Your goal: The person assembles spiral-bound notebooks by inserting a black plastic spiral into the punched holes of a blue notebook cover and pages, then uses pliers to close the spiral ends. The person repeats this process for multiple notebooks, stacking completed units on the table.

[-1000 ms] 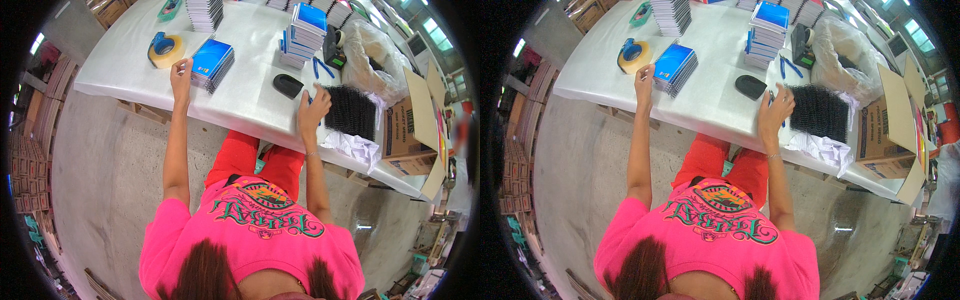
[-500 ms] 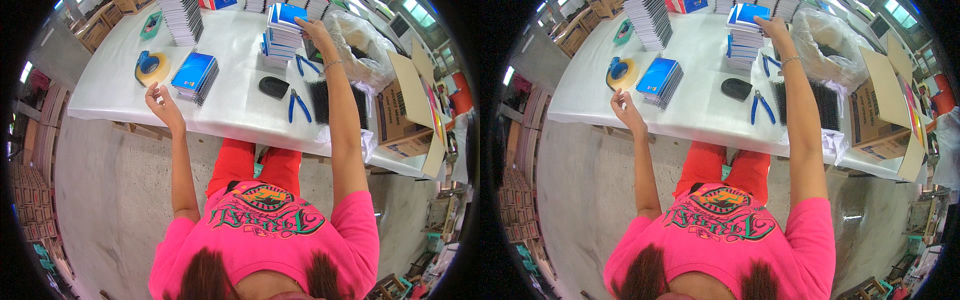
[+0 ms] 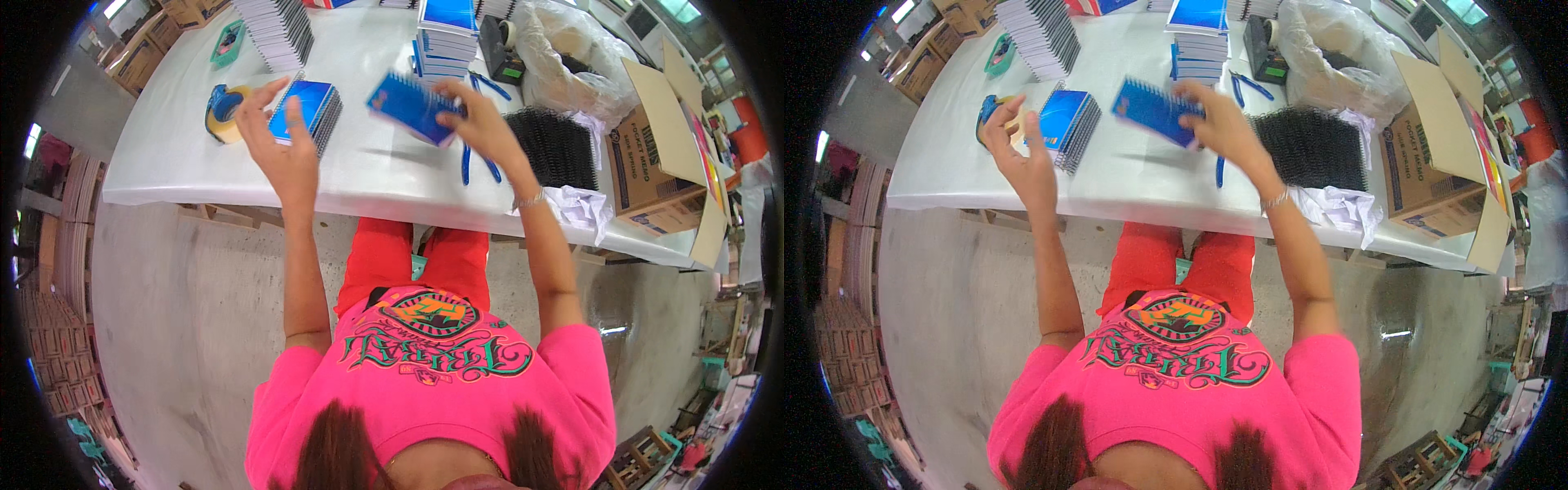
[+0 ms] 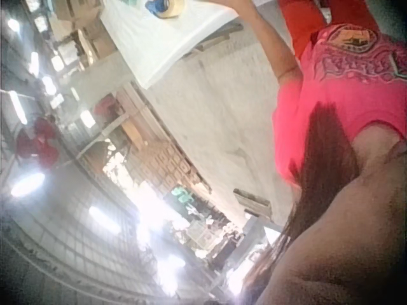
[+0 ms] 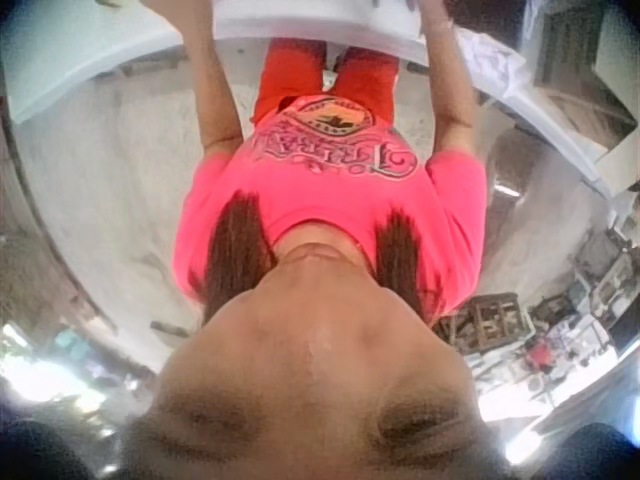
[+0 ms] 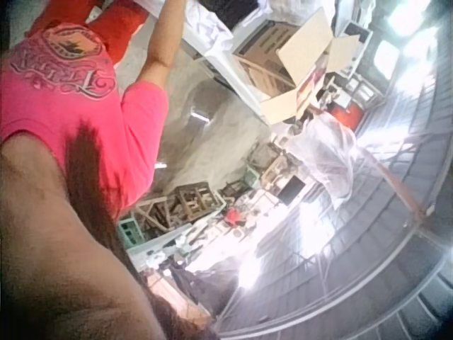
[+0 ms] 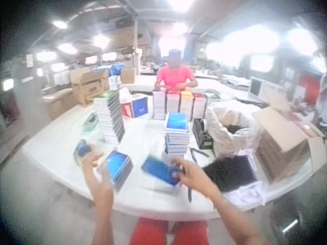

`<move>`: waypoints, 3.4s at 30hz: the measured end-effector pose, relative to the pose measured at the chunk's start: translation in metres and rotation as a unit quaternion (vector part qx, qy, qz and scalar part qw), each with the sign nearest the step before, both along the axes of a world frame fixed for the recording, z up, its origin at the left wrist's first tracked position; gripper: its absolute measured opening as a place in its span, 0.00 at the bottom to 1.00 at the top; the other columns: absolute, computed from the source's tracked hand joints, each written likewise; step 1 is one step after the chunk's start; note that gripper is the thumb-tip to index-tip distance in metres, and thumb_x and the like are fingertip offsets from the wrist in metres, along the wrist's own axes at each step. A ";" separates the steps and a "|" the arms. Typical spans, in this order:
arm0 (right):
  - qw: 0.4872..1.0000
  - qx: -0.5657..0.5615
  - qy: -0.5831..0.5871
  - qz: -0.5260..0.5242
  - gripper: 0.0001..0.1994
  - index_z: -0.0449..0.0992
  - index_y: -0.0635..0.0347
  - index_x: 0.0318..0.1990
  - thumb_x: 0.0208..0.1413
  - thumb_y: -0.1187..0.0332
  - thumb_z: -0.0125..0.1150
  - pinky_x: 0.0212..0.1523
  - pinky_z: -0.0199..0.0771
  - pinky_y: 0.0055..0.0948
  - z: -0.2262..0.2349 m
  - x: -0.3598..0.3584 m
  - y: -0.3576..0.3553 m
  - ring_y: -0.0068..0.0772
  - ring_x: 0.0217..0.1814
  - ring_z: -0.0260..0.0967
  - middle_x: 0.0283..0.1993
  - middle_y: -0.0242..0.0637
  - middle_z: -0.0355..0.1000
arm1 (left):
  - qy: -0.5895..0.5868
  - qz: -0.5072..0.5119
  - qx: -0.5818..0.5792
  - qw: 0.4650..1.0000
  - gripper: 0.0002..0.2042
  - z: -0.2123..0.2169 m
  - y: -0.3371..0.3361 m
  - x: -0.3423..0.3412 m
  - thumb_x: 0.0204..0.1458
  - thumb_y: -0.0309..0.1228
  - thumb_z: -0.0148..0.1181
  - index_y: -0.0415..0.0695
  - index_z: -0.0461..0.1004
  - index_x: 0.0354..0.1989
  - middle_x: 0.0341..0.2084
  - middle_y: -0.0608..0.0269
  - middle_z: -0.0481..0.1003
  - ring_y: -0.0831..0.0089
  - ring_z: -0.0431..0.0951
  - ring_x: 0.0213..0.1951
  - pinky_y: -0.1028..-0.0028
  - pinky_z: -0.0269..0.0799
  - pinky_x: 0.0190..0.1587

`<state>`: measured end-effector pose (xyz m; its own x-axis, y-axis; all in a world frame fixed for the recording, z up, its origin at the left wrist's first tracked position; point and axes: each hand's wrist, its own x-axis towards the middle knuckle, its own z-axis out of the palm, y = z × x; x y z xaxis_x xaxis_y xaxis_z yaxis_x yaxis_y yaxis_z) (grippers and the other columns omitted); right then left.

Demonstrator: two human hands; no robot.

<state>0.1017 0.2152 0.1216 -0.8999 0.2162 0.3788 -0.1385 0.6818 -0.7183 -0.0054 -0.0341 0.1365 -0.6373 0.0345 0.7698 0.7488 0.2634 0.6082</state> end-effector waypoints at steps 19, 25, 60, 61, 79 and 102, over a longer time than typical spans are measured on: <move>0.994 0.103 0.000 -0.043 0.17 0.69 0.60 0.51 0.52 0.80 0.57 0.49 0.67 0.44 -0.069 0.036 -0.026 0.56 0.49 0.68 0.44 0.48 0.71 | 0.038 -0.099 -0.580 0.807 0.67 -0.039 -0.040 -0.130 0.15 0.28 0.82 0.72 0.48 0.73 0.73 0.66 0.50 0.57 0.45 0.74 0.45 0.43 0.73; 0.994 0.081 -0.029 -0.068 0.19 0.69 0.63 0.55 0.55 0.78 0.57 0.56 0.67 0.42 -0.076 0.041 -0.021 0.57 0.56 0.68 0.53 0.51 0.71 | 0.033 -0.105 -0.639 0.761 0.71 -0.038 -0.024 -0.135 0.11 0.31 0.84 0.73 0.45 0.73 0.73 0.66 0.48 0.59 0.43 0.74 0.45 0.40 0.74; 0.937 0.266 0.006 -0.228 0.20 0.75 0.58 0.53 0.50 0.74 0.64 0.51 0.64 0.48 -0.070 -0.017 -0.021 0.51 0.49 0.68 0.44 0.50 0.73 | -0.073 -0.083 -0.617 0.779 0.68 -0.029 -0.064 -0.129 0.23 0.30 0.83 0.69 0.38 0.75 0.72 0.50 0.49 0.52 0.46 0.73 0.52 0.45 0.73; 0.938 0.259 0.020 -0.231 0.19 0.75 0.58 0.52 0.50 0.74 0.64 0.51 0.64 0.47 -0.066 -0.029 -0.023 0.51 0.48 0.69 0.43 0.50 0.73 | -0.116 -0.111 -0.580 0.799 0.65 -0.030 -0.072 -0.127 0.27 0.31 0.81 0.68 0.38 0.75 0.72 0.48 0.50 0.51 0.46 0.73 0.53 0.46 0.72; 0.993 -0.086 0.010 0.082 0.16 0.79 0.62 0.51 0.54 0.74 0.62 0.51 0.75 0.35 -0.092 -0.195 -0.051 0.44 0.47 0.78 0.46 0.50 0.79 | -0.203 -0.001 -0.449 0.870 0.53 -0.060 -0.020 -0.098 0.39 0.69 0.63 0.57 0.53 0.73 0.64 0.29 0.55 0.35 0.62 0.63 0.52 0.63 0.62; 0.935 0.022 -0.322 0.147 0.26 0.66 0.61 0.64 0.56 0.68 0.41 0.57 0.72 0.41 -0.037 -0.241 -0.049 0.49 0.57 0.72 0.64 0.51 0.65 | -0.062 -0.130 -0.591 0.794 0.65 -0.023 -0.058 -0.131 0.26 0.37 0.81 0.65 0.38 0.75 0.72 0.46 0.46 0.51 0.45 0.73 0.47 0.45 0.71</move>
